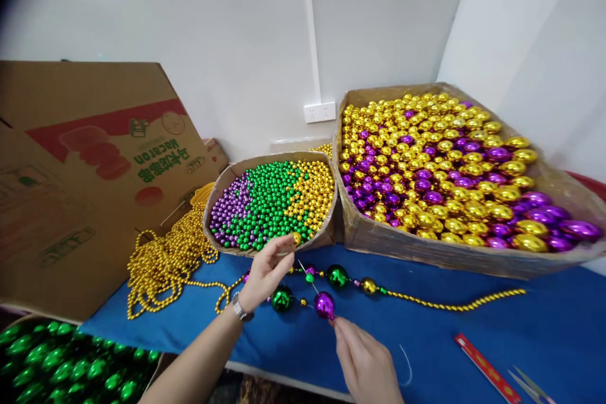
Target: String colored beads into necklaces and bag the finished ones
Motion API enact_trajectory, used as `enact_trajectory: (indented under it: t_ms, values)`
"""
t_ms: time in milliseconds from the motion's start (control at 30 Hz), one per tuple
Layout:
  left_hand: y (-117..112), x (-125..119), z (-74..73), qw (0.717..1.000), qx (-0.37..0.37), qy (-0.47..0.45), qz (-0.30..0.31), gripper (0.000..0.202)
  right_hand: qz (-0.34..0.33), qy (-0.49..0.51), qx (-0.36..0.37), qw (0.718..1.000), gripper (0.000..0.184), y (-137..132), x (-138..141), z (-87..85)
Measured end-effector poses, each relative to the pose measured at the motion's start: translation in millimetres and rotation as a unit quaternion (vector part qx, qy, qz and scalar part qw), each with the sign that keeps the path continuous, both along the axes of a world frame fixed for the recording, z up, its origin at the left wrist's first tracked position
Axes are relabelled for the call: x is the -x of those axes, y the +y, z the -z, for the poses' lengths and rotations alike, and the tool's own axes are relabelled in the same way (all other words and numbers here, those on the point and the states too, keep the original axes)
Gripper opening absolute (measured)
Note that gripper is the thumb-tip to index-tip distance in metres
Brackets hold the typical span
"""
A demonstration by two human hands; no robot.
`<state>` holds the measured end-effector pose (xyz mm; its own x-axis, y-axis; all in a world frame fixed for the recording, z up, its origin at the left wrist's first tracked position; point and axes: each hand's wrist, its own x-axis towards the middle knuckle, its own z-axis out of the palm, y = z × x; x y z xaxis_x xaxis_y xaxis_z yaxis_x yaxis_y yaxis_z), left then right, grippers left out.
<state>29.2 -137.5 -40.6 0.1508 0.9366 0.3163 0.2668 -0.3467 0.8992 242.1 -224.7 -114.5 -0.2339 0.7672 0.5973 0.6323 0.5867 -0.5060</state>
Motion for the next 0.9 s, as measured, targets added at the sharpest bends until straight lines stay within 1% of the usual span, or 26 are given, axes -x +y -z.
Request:
enact_trajectory:
  t_ms: [33,67,133,167,200,233,267,333,400,433,467,500,533,600,667,733,800,900]
  values:
    - [8,2,0.9,0.996,-0.049,0.074,-0.027,0.039,0.005,-0.001,-0.001,1.0,0.027,0,-1,0.5]
    - [16,4,2.5,0.984,-0.088,0.149,-0.047,0.04,0.008,-0.004,-0.002,1.0,0.027,0,-2,0.8]
    - [33,8,7.0,0.953,-0.121,0.272,-0.056,0.039,0.009,-0.009,-0.009,1.0,0.027,-1,-3,1.1]
    - [40,9,9.6,0.943,-0.121,0.307,-0.048,0.037,0.009,-0.01,-0.012,1.0,0.027,-1,-4,1.0]
    - [46,9,12.0,0.939,-0.117,0.321,-0.038,0.035,0.009,-0.012,-0.016,1.0,0.027,0,-4,0.7]
    - [49,10,13.8,0.942,-0.11,0.316,-0.03,0.031,0.009,-0.015,-0.018,1.0,0.027,-1,-5,0.3]
    - [51,10,14.9,0.95,-0.101,0.294,-0.028,0.027,0.01,-0.017,-0.018,1.0,0.027,-1,-5,-0.1]
    - [49,10,14.6,0.975,-0.069,0.209,-0.042,0.022,0.01,-0.021,-0.015,1.0,0.027,-1,-6,-0.8]
    - [41,9,11.6,0.996,-0.002,0.069,-0.059,0.023,0.007,-0.023,-0.014,1.0,0.026,-2,-5,-0.8]
    - [36,8,9.6,0.997,0.044,-0.018,-0.058,0.026,0.006,-0.023,-0.014,1.0,0.026,-2,-4,-0.4]
    - [31,7,7.7,0.988,0.092,-0.111,-0.049,0.028,0.002,-0.023,-0.014,1.0,0.025,-2,-3,0.1]
    - [26,6,6.2,0.97,0.137,-0.199,-0.035,0.03,-0.001,-0.023,-0.011,1.0,0.025,-2,-1,0.8]
    - [21,4,5.1,0.945,0.176,-0.274,-0.02,0.03,-0.006,-0.022,-0.007,1.0,0.025,-2,1,1.6]
    - [12,0,4.4,0.898,0.229,-0.375,-0.001,0.028,-0.016,-0.016,0.001,1.0,0.025,-3,4,2.9]
    - [5,-6,4.6,0.869,0.257,-0.424,0.004,0.027,-0.022,-0.011,0.008,1.0,0.026,-3,7,3.5]
    - [0,-11,4.2,0.852,0.267,-0.45,0.01,0.029,-0.024,-0.007,0.014,1.0,0.027,-4,7,3.1]
    - [-3,-15,2.7,0.845,0.264,-0.465,0.015,0.032,-0.023,-0.01,0.016,1.0,0.027,-5,7,2.1]
    - [-6,-19,0.8,0.841,0.257,-0.475,0.012,0.036,-0.02,-0.018,0.014,1.0,0.028,-6,5,0.8]
